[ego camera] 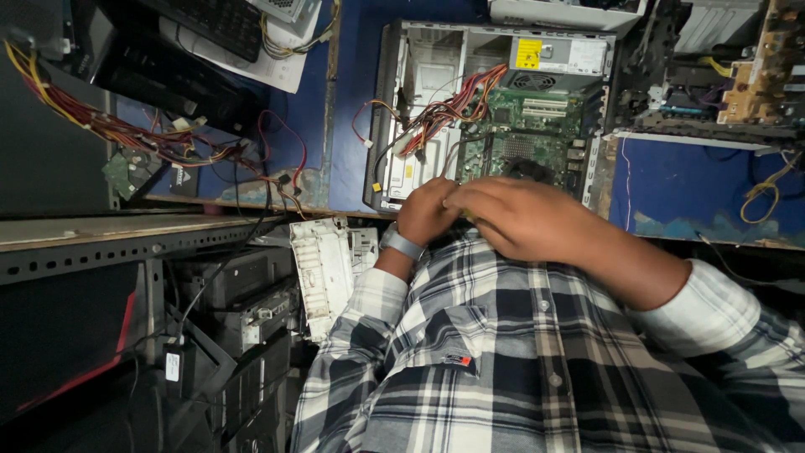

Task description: The person uses a screwdriver to loosen and remove screws from a computer motherboard inside an open case. They repeatedly adjust their grip and position while working on the same unit.

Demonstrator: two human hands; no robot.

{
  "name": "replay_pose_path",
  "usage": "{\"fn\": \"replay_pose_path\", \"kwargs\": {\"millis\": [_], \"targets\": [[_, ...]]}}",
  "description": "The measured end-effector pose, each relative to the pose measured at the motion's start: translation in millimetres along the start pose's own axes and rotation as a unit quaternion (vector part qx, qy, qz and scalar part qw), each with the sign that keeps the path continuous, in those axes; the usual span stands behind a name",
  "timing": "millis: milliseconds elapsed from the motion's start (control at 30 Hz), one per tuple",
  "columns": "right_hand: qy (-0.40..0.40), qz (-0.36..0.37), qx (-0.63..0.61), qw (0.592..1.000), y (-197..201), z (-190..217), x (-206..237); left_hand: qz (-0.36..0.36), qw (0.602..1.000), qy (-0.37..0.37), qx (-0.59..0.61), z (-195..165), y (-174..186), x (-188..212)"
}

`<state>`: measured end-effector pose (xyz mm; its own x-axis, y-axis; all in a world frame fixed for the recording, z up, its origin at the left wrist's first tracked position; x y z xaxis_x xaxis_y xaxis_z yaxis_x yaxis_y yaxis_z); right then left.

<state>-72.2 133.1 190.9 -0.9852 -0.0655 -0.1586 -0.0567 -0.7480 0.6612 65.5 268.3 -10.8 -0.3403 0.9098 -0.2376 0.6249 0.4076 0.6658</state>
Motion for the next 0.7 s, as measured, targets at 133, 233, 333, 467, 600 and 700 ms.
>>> {"fn": "replay_pose_path", "kwargs": {"millis": [133, 233, 333, 467, 600, 700], "targets": [[-0.084, -0.026, -0.039, 0.995, -8, 2, 0, -0.024, 1.0, 0.016, -0.007, 1, -5, 0], [-0.079, -0.097, -0.083, 0.989, -16, 4, -4, -0.054, 0.998, 0.012, -0.009, -1, -6, 1], [-0.055, -0.088, 0.073, 0.992, -13, 2, -7, -0.051, 0.999, -0.002, -0.015, -2, -3, 4], [0.078, -0.045, 0.1, 0.991, 7, 0, -16, 0.03, 0.999, 0.019, -0.031, 3, 3, 7], [0.017, 0.007, 0.13, 0.991, 16, 17, -18, 0.059, 0.995, 0.044, -0.068, 1, 3, -1], [-0.148, 0.184, 0.23, 0.944, 11, 21, -28, -0.022, 1.0, -0.005, 0.01, -4, 5, -7]]}}
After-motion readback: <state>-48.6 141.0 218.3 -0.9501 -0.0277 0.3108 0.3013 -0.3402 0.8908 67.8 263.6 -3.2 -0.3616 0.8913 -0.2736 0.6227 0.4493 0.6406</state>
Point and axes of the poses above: each hand's wrist, its own x-axis away from the middle knuckle, its own y-axis out of the back of the hand, z = x × y, the point moved 1 cm from there along -x, towards the middle knuckle, and after that the axes turned 8 degrees about -x, right-handed, at the moved point
